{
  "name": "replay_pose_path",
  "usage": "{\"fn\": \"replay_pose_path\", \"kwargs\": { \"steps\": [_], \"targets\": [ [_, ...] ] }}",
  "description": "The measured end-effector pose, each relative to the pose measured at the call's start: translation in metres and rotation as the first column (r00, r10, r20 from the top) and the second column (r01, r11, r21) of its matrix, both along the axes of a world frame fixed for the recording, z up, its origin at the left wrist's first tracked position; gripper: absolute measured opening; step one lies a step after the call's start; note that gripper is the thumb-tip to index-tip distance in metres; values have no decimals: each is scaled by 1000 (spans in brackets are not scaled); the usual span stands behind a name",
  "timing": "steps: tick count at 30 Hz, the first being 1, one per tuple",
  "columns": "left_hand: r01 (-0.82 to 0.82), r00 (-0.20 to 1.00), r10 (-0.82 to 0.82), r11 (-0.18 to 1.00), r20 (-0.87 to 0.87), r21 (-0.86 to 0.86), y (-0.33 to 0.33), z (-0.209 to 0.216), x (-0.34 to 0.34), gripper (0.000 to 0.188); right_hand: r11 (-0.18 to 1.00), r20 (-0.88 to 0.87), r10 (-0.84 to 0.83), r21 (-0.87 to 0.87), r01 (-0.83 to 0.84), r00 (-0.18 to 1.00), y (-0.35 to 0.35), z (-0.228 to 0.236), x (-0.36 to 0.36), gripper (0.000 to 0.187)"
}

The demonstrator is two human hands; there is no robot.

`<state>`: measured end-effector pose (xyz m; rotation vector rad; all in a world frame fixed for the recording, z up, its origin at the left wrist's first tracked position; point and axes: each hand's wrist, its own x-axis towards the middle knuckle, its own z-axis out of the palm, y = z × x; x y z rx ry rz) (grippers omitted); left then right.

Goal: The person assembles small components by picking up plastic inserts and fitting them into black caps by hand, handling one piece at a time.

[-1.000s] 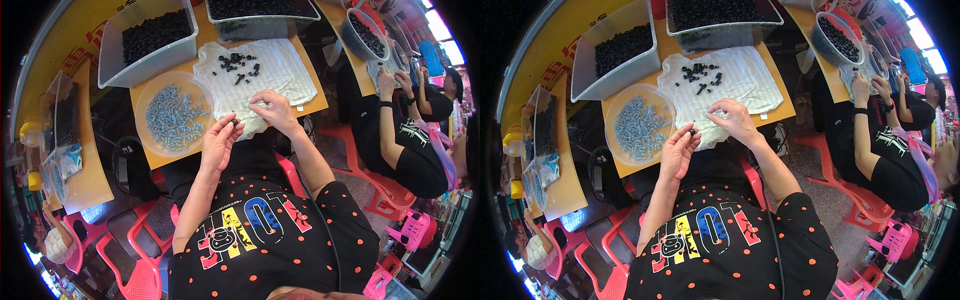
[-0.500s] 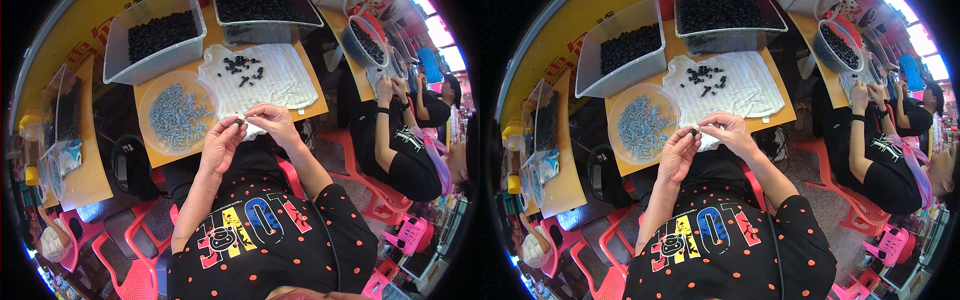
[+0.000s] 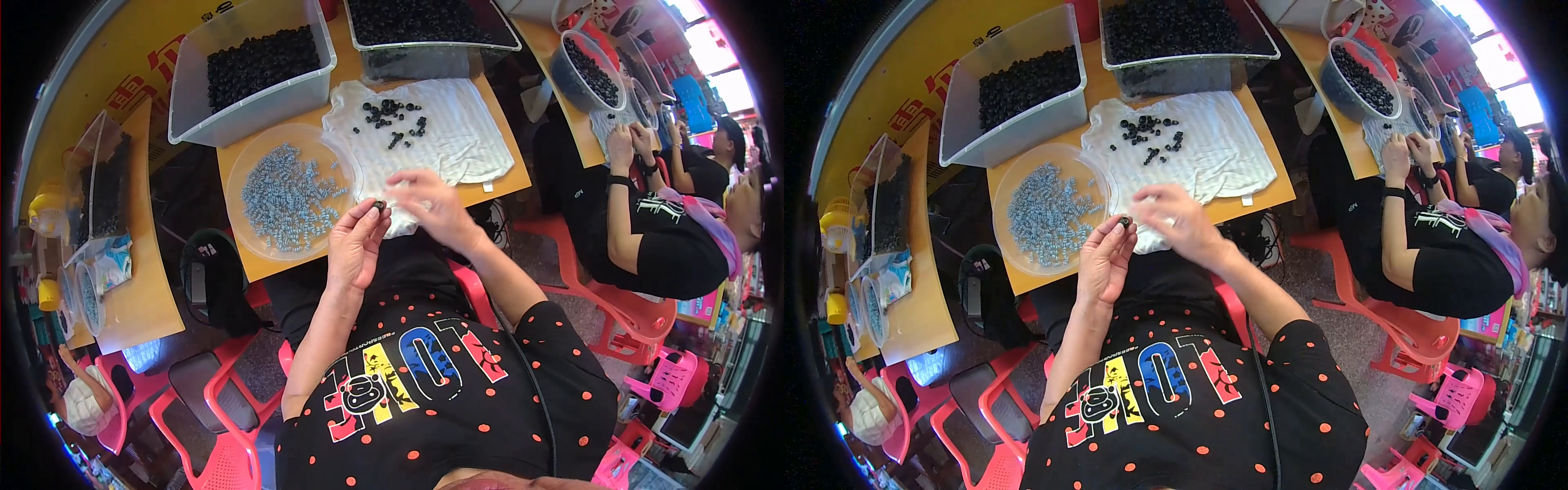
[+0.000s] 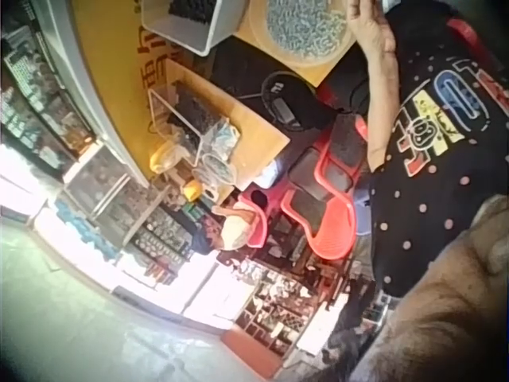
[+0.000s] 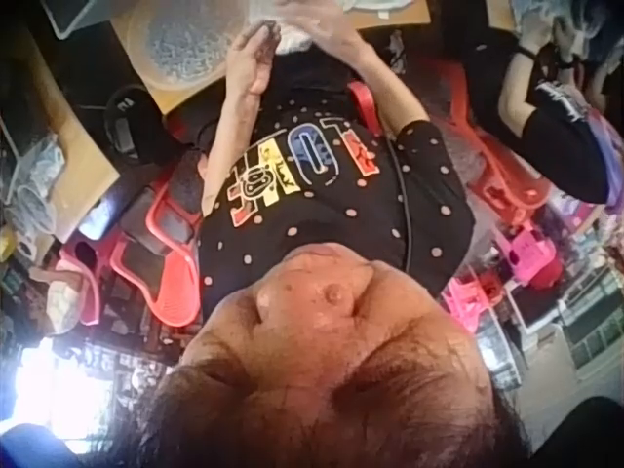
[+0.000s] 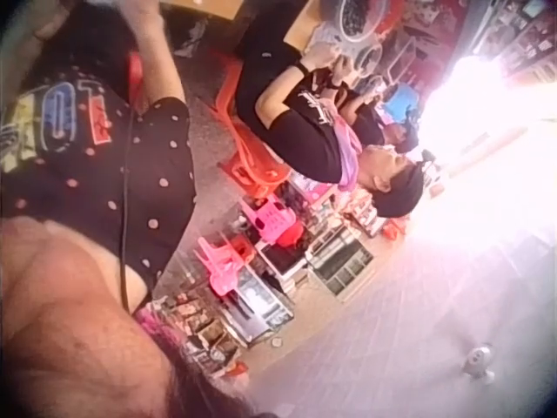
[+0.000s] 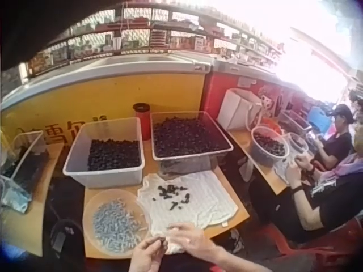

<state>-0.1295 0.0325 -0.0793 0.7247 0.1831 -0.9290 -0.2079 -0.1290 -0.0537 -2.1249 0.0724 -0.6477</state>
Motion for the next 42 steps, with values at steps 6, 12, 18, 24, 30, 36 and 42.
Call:
{"fn": "replay_pose_path", "kwargs": {
  "steps": [6, 12, 18, 24, 30, 36, 42],
  "targets": [
    [57, 998, -57, 996, -2, -68, -2, 5, 0, 19, 931, -193, -350, -181, 318, 917, -60, -30, 35, 16],
    [43, 999, -43, 997, -1, -61, 1, 9, 5, 19, 897, -134, -347, -336, 287, 928, -65, -44, 48, 14],
    [59, 998, -58, 994, 13, -91, 3, 13, 10, 19, 915, -340, -142, 312, 254, 930, -34, 3, 27, 10],
    [60, 998, -58, 994, 29, -86, 4, 14, 10, 19, 816, -151, 34, 575, 60, 988, 2, 25, 10, 11],
    [18, 999, -15, 996, 39, -90, 8, 22, 11, 19, 981, -151, 45, 195, -15, 987, 9, 43, 9, 11],
    [10, 999, -6, 996, 50, -83, 11, 25, 8, 19, 995, -51, 86, 59, -82, 995, 17, 50, 9, 11],
    [24, 997, -19, 998, 78, -61, 12, 26, 5, 20, 985, 9, 104, -137, -101, 995, 20, 40, 7, 13]
  ]
}}
